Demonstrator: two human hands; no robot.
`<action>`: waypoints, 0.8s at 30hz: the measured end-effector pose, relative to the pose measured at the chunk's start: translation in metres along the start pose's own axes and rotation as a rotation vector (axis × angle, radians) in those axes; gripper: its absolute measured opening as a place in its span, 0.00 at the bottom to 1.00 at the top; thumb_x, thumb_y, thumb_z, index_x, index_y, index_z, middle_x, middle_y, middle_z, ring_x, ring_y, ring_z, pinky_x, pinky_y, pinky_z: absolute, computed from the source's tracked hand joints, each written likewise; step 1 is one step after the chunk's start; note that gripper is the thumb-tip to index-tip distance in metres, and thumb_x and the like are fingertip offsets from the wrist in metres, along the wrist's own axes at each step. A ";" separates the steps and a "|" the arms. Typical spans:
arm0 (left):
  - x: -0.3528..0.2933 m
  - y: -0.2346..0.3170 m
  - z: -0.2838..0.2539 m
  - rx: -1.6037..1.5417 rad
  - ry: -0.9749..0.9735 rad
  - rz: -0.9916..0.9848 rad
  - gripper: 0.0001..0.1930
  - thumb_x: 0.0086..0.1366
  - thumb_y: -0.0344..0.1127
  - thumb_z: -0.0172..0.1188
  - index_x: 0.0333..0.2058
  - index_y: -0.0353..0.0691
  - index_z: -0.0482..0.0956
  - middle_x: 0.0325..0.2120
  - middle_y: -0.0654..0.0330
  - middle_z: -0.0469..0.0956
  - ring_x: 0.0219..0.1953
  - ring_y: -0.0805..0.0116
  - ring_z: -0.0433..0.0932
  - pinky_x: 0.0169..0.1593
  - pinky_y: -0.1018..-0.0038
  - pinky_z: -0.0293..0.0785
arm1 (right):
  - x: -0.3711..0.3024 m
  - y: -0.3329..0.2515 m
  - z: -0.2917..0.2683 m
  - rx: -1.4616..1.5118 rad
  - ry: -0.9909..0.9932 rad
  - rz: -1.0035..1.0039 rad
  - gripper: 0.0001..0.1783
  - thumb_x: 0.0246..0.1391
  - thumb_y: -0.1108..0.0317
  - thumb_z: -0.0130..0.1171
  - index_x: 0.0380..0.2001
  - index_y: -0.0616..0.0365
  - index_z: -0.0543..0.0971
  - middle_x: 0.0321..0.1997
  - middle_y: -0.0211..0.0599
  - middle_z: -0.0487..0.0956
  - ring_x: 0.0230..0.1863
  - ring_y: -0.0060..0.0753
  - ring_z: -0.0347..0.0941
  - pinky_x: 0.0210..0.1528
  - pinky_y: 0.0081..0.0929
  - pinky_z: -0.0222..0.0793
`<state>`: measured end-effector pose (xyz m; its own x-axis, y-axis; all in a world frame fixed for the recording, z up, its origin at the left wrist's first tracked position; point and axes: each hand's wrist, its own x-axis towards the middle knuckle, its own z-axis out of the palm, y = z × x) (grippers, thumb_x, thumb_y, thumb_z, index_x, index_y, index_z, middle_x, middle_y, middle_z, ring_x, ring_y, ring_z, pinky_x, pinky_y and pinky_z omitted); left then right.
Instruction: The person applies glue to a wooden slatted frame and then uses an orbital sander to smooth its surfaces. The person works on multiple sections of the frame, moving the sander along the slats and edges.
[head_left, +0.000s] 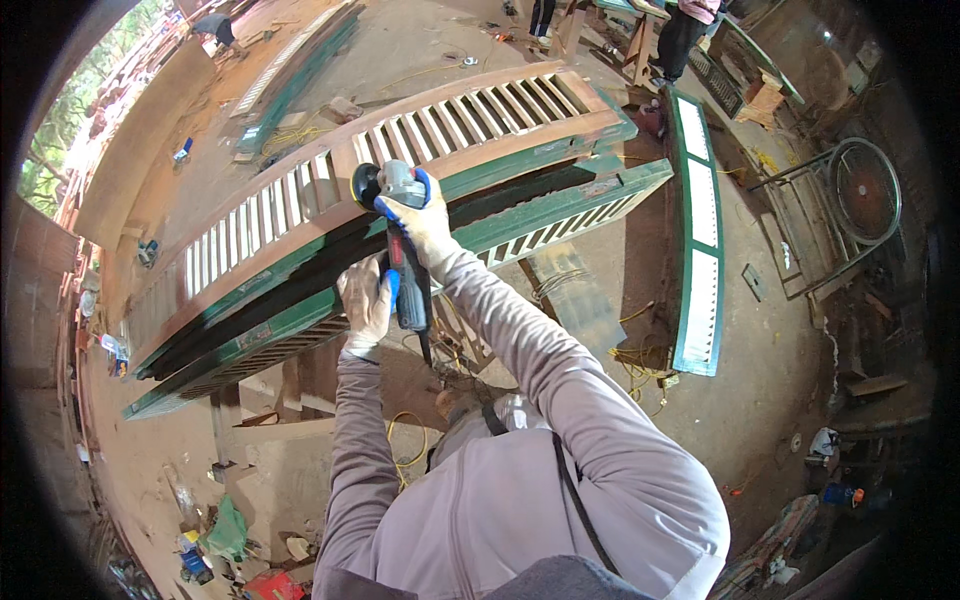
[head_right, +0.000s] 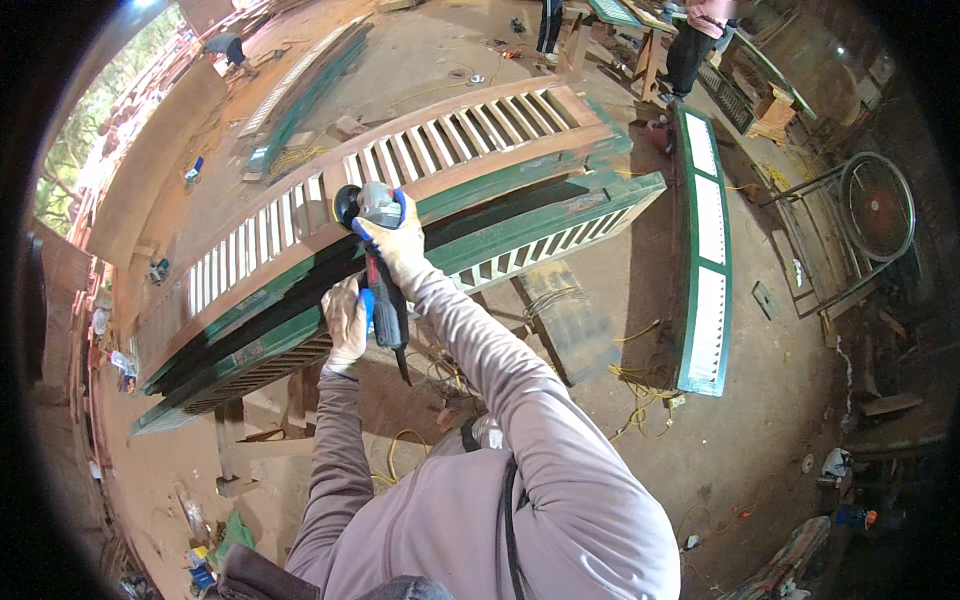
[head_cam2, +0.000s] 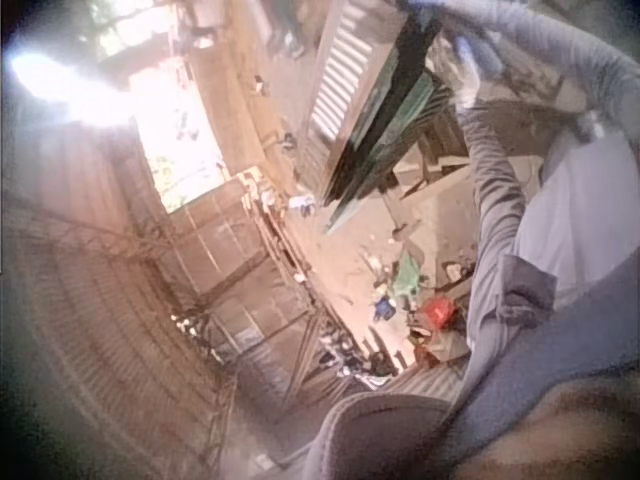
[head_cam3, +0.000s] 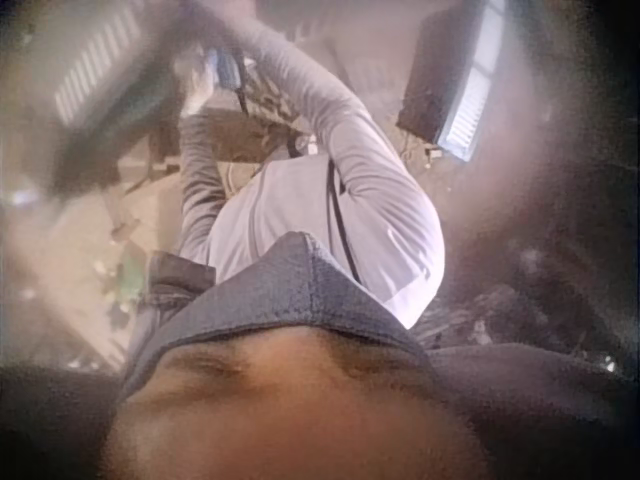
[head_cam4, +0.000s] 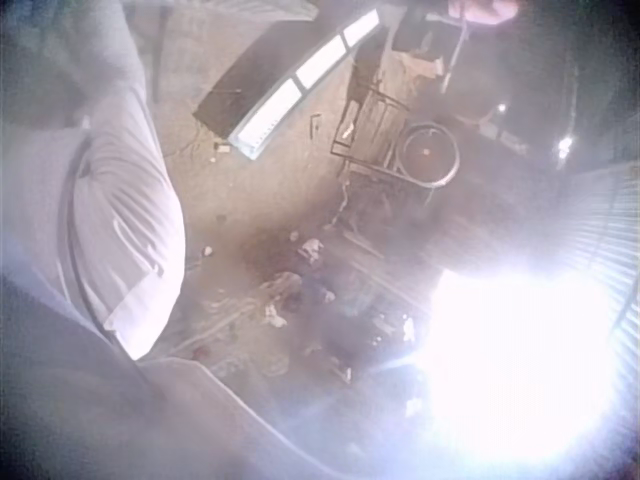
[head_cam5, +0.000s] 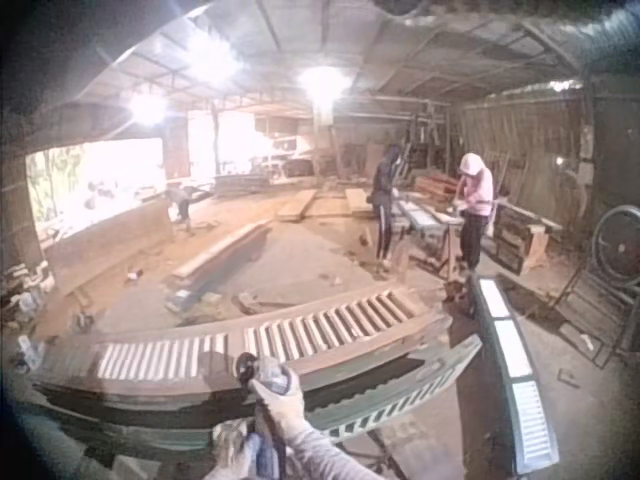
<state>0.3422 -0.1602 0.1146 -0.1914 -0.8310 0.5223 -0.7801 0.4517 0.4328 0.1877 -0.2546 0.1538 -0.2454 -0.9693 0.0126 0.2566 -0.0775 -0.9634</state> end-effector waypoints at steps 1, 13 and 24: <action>-0.002 -0.014 0.008 0.099 0.085 0.107 0.33 0.66 0.61 0.59 0.60 0.43 0.74 0.52 0.55 0.78 0.56 0.51 0.73 0.63 0.51 0.60 | 0.000 -0.005 -0.013 0.029 -0.004 -0.028 0.55 0.36 0.55 0.85 0.67 0.58 0.67 0.60 0.45 0.76 0.59 0.39 0.74 0.61 0.34 0.72; 0.020 0.051 0.020 0.657 -0.160 -0.285 0.44 0.35 0.67 0.78 0.48 0.46 0.79 0.44 0.57 0.79 0.51 0.52 0.76 0.58 0.54 0.69 | -0.051 -0.201 -0.366 -0.882 0.181 -0.193 0.47 0.45 0.65 0.79 0.68 0.59 0.68 0.63 0.46 0.76 0.62 0.37 0.73 0.64 0.34 0.70; -0.003 0.061 0.024 0.705 -0.164 -0.331 0.42 0.38 0.68 0.78 0.46 0.46 0.79 0.44 0.57 0.77 0.53 0.51 0.74 0.59 0.51 0.69 | -0.051 -0.192 -0.463 -1.107 0.216 -0.131 0.46 0.47 0.58 0.77 0.68 0.54 0.70 0.60 0.48 0.80 0.59 0.40 0.78 0.63 0.36 0.72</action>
<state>0.2804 -0.1382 0.1217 0.0741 -0.9481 0.3092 -0.9944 -0.0937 -0.0490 -0.2818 -0.0822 0.2143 -0.3935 -0.9000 0.1874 -0.7240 0.1778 -0.6665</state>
